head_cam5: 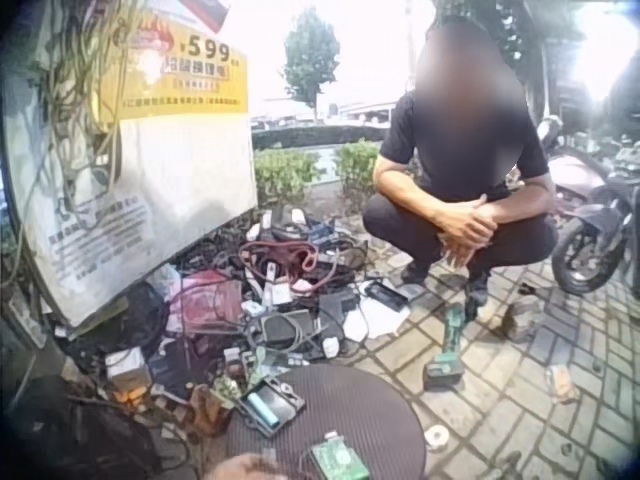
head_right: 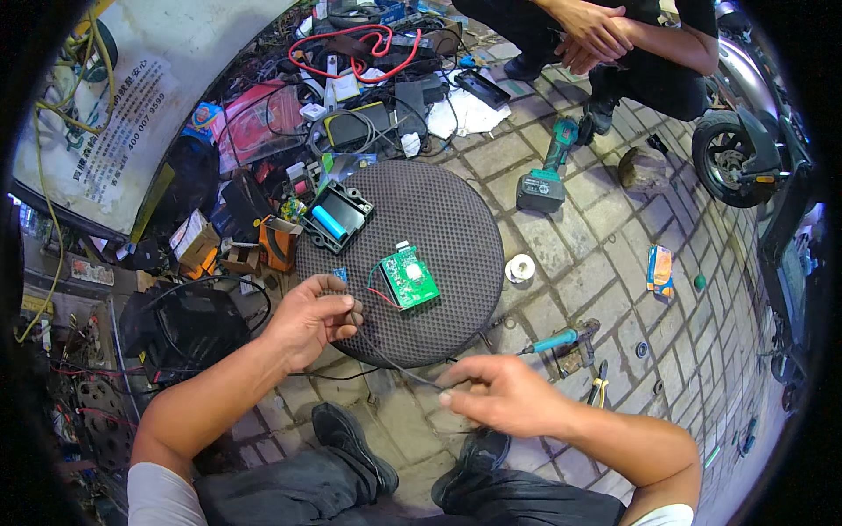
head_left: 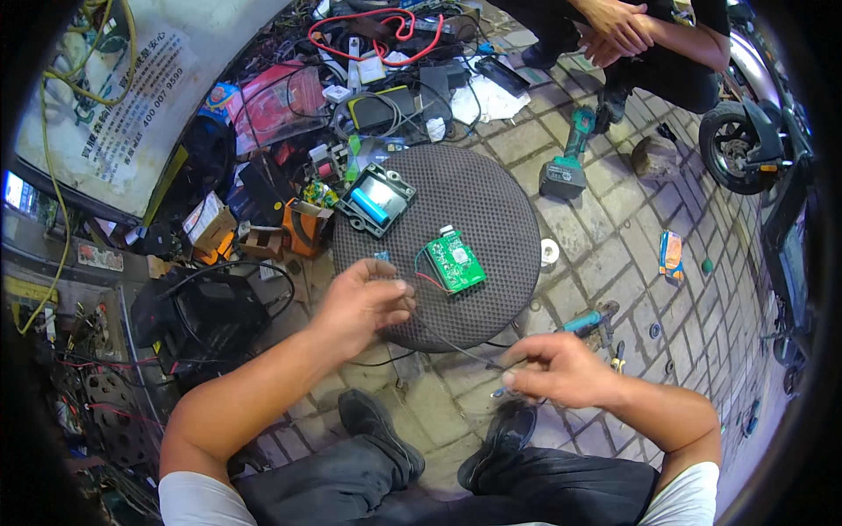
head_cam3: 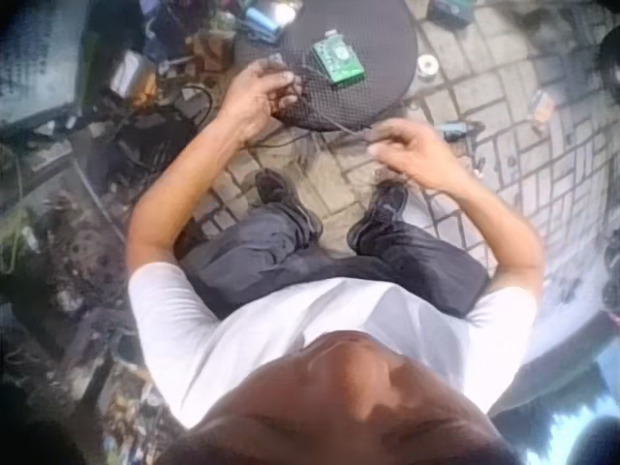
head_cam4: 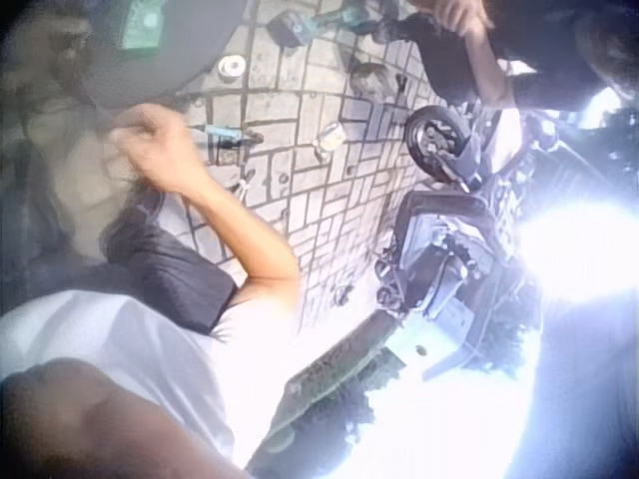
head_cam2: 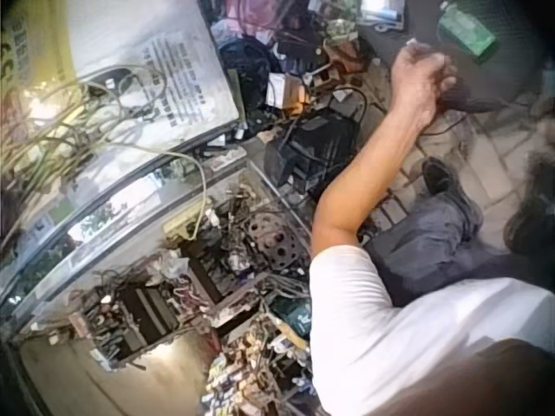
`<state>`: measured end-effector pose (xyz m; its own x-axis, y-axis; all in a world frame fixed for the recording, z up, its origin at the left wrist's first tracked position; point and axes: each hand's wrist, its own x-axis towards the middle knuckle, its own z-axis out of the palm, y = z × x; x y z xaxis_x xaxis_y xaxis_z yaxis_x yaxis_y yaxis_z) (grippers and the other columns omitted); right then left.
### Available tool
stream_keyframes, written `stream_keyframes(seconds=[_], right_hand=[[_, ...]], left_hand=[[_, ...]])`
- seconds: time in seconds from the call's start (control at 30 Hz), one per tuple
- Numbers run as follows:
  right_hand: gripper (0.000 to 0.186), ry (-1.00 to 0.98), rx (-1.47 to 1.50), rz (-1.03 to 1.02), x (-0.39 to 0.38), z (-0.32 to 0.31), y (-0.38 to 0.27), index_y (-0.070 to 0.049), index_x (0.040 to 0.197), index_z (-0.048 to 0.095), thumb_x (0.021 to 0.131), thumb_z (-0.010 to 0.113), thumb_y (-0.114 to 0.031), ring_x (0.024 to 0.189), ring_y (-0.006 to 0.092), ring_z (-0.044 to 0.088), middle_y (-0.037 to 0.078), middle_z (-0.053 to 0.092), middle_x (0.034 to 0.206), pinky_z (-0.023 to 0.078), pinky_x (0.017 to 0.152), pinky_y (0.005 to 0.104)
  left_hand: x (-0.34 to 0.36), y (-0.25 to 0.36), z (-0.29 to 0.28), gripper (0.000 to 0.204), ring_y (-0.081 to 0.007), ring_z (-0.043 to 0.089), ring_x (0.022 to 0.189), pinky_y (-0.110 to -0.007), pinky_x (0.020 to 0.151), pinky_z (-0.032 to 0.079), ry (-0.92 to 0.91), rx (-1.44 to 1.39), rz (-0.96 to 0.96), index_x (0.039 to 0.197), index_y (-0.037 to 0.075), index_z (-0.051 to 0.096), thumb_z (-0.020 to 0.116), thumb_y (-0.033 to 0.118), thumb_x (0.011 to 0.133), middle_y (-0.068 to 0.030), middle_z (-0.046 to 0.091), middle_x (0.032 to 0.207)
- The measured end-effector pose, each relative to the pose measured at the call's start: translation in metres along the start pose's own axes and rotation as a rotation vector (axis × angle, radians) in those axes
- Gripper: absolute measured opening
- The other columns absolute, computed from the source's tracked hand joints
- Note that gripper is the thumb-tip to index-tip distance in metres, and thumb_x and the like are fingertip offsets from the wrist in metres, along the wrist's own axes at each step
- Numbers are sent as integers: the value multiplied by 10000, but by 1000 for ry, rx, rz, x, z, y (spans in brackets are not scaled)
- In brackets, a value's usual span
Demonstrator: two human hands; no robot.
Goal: The person solders wires and a small blue circuit board onto a green PCB using a soldering iron and solder wire. The person holds the PCB steady, applies solder to connection points, and briefly inspects the work.
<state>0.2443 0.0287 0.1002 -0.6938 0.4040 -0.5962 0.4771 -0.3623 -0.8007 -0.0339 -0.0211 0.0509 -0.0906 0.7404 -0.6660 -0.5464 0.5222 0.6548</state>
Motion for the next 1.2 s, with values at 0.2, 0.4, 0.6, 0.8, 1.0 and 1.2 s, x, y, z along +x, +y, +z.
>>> stream_keyframes(seconds=[0.2,0.4,0.6,0.8,1.0,1.2], right_hand=[[137,320,242,-126,-2,-40,-27,7,931,618,857,650,-104,546,63,476,5,558,684,369,468,219],[106,201,125,-105,-4,-47,-24,-6,885,622,838,655,-95,580,43,481,-26,543,662,369,494,211],[165,53,-7,-51,8,-30,-2,-3,941,634,846,662,-135,588,32,468,-31,547,655,364,511,216],[211,-116,-51,-63,23,0,16,16,962,632,846,647,-159,689,78,524,19,589,726,436,603,252],[298,-305,-284,-22,39,34,12,14,1039,605,876,635,-234,763,111,593,64,630,843,479,662,284],[424,-91,-346,-351,42,8,47,2,1191,549,886,598,-289,1031,280,595,176,608,1121,477,885,374]], left_hand=[[2,2,6,453,-182,629,786,-330,713,538,-123,128,99,1269,36,402,592,45,857,-111,604,934],[15,-13,-5,487,-99,537,800,-249,710,482,-82,592,330,1263,38,436,628,5,816,-54,511,972],[18,-26,-13,261,-60,522,782,-215,684,458,-110,830,512,1077,-1,590,674,80,843,-5,502,965],[16,-20,-23,206,-66,545,774,-211,661,461,-157,942,656,1054,2,606,631,19,851,-22,533,931],[16,-5,-42,190,-144,578,893,-294,811,467,-210,1022,506,1040,-17,621,544,63,886,-67,602,986],[32,-13,1,345,-143,577,964,-287,853,464,-135,832,358,1181,-17,535,610,100,865,-65,605,1046]])
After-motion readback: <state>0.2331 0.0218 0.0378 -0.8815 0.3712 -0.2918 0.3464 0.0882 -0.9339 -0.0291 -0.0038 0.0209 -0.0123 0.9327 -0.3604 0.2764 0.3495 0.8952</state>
